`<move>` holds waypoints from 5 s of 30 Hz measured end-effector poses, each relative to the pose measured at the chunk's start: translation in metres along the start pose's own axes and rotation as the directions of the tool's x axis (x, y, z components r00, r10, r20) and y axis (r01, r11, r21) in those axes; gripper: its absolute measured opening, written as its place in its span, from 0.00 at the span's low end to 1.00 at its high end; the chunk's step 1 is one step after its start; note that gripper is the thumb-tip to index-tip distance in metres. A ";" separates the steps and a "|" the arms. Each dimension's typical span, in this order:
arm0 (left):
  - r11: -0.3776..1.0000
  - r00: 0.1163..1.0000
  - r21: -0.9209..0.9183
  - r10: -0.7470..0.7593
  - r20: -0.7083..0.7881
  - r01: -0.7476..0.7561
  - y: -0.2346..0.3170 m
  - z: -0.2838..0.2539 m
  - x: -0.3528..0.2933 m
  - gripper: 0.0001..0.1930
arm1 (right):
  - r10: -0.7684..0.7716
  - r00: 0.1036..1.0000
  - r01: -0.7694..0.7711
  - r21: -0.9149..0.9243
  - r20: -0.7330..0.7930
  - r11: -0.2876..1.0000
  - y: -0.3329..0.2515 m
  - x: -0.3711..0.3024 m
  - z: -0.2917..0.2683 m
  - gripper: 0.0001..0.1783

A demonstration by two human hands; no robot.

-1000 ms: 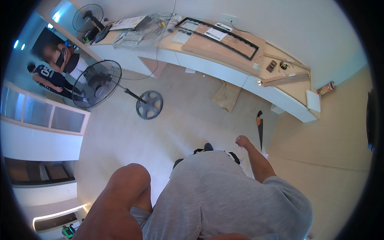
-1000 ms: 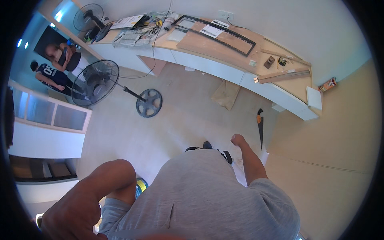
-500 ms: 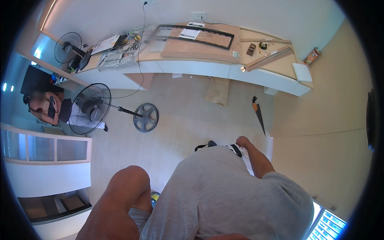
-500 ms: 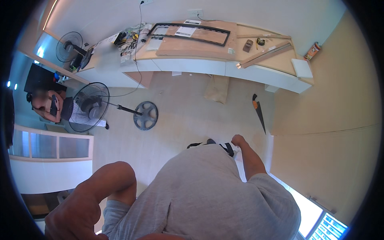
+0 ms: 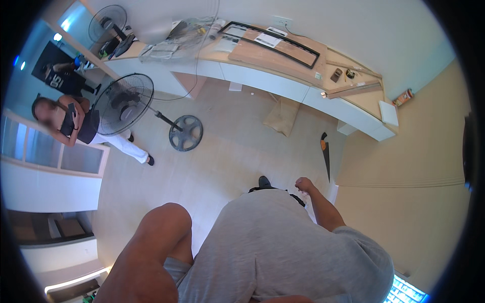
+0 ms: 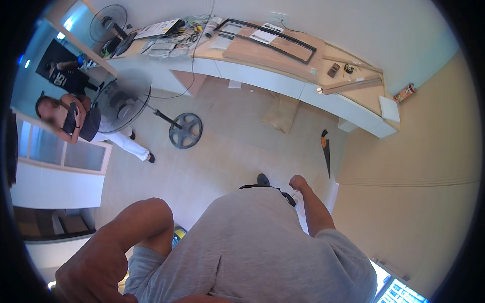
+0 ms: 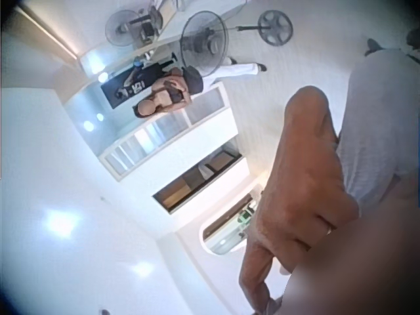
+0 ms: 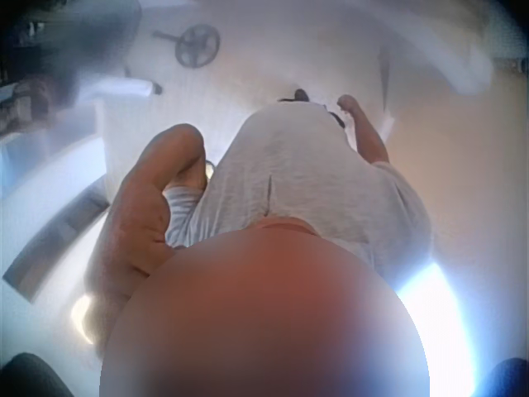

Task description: The person handles a white box and wooden slats on a workbench, aligning and positioning the pieces while interacting with others. They repeatedly pick up and place the slats and box, appearing to prepare for assembly.

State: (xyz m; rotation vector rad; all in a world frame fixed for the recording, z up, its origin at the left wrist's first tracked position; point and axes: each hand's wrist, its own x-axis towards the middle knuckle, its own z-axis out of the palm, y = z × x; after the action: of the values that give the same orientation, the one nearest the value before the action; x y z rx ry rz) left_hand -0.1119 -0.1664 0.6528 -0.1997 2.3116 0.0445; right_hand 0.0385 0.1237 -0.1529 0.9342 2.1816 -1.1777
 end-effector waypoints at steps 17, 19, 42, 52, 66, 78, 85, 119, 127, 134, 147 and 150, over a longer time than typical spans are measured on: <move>-0.966 -0.768 0.072 0.151 -0.623 -0.249 -0.170 0.054 0.102 0.13 | -0.135 0.963 0.174 -0.155 0.235 0.972 -0.030 -0.010 -0.015 0.08; -0.954 -0.801 0.159 0.117 -0.587 -0.256 -0.177 0.054 0.102 0.12 | 0.064 0.974 -0.058 -0.032 0.218 0.998 -0.069 -0.004 -0.012 0.12; -0.895 -0.860 0.333 0.098 -0.501 -0.296 -0.209 0.076 0.107 0.13 | -0.014 0.972 0.058 -0.182 0.236 0.982 -0.100 -0.041 -0.002 0.13; -0.929 -0.851 0.251 0.111 -0.513 -0.273 -0.197 0.073 0.110 0.15 | 0.078 0.987 -0.087 0.062 0.138 0.994 -0.093 -0.023 0.019 0.15; -0.998 -0.804 -0.058 0.054 -0.593 -0.025 -0.152 0.074 0.126 0.13 | 0.109 0.991 -0.118 0.125 0.077 0.985 -0.028 -0.057 0.054 0.10; 0.116 0.307 -0.486 0.891 -0.334 -0.866 -0.074 0.041 0.022 0.14 | -0.066 0.997 0.067 0.016 -0.048 0.998 0.039 -0.083 0.057 0.09; 0.954 0.911 -0.278 0.214 0.352 -0.117 0.040 0.042 -0.034 0.19 | 0.179 0.982 -0.145 0.369 -0.058 0.918 0.099 -0.123 0.040 0.10; 0.453 0.548 -0.368 0.809 -0.211 -0.812 0.483 0.348 0.479 0.42 | 0.366 0.925 -0.171 0.751 -0.100 0.638 0.255 -0.102 -0.206 0.14; -0.014 0.741 -0.976 0.649 -0.176 -0.220 0.575 0.347 0.508 0.38 | 0.525 0.850 -0.374 0.655 -0.041 0.657 0.260 -0.192 -0.157 0.15; 0.057 0.804 -0.965 0.568 -0.179 -0.256 0.602 0.354 0.523 0.35 | 0.578 0.815 -0.421 0.727 0.042 0.542 0.234 -0.200 -0.150 0.14; 0.020 0.911 -0.940 0.254 -0.325 -0.341 0.581 0.279 0.612 0.26 | -0.210 0.789 0.503 0.411 -0.578 0.760 -0.013 0.041 -0.377 0.14; 0.173 0.873 -0.861 0.204 -0.444 -0.478 0.590 0.273 0.627 0.24 | -0.199 0.808 0.542 0.566 -0.555 0.621 -0.081 0.103 -0.416 0.20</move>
State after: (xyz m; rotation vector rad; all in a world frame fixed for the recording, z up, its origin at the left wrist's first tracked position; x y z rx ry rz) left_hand -0.4264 0.3599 -0.0100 -0.2773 2.1426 1.8541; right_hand -0.1287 0.4824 0.0309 1.1415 2.3677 -2.3462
